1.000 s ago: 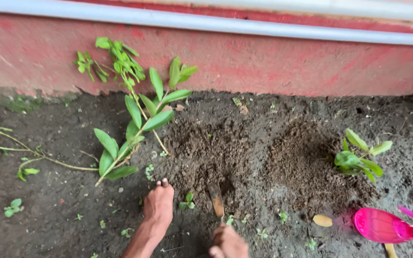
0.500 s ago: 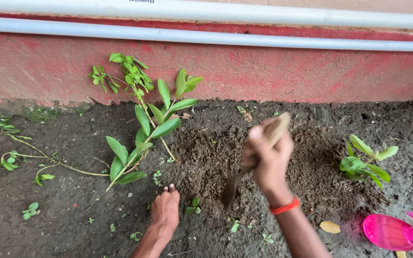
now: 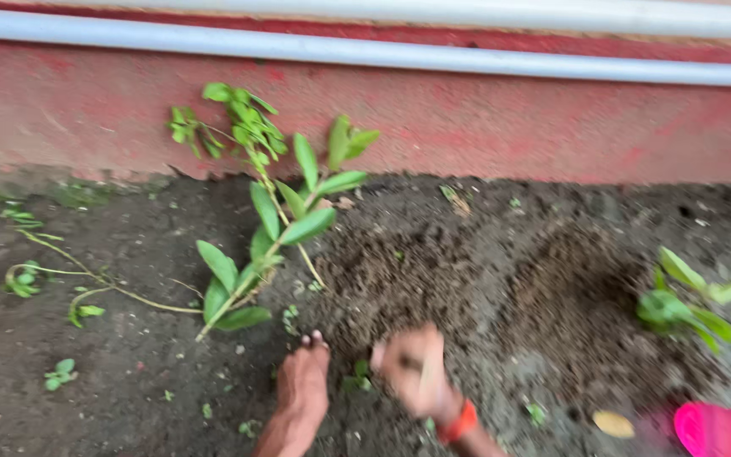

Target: The person digs a small hole in a garden bed using a handheld trowel and then places a small sapling into the soil.

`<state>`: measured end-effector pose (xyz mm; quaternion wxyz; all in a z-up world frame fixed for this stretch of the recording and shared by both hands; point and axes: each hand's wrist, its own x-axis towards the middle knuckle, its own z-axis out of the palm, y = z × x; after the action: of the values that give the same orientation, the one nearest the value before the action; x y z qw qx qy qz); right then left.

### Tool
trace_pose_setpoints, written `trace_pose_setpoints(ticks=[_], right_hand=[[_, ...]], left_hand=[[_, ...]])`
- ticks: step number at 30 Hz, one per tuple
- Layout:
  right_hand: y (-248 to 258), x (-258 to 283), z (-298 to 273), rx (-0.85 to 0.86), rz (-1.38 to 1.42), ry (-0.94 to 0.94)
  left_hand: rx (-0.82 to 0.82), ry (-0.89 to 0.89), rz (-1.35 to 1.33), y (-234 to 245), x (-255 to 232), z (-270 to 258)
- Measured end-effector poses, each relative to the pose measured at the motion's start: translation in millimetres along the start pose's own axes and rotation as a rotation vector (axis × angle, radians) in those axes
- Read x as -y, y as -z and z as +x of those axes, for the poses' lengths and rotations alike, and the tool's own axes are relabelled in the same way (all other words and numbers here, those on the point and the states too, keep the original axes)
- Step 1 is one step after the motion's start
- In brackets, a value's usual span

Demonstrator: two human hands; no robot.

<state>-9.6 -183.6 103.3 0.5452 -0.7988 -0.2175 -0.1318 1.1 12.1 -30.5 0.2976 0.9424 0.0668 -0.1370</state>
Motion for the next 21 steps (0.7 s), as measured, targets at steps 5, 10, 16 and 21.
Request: trace_pose_setpoints(ticks=[5, 10, 16, 21], right_hand=[[-31, -17, -63, 0.392, 0.023, 0.399], [-54, -27, -105, 0.526, -0.091, 0.415], [-2, 9, 23, -0.223, -0.717, 0.199], [81, 104, 108, -0.671, 0.382, -0.027]], left_hand=[[0.008, 0.138, -0.146, 19, -12, -9], [0.12, 0.31, -0.293, 44, -22, -18], [0.087, 0.193, -0.331, 27, -15, -19], [0.075, 0.236, -0.432, 23, -9, -18]])
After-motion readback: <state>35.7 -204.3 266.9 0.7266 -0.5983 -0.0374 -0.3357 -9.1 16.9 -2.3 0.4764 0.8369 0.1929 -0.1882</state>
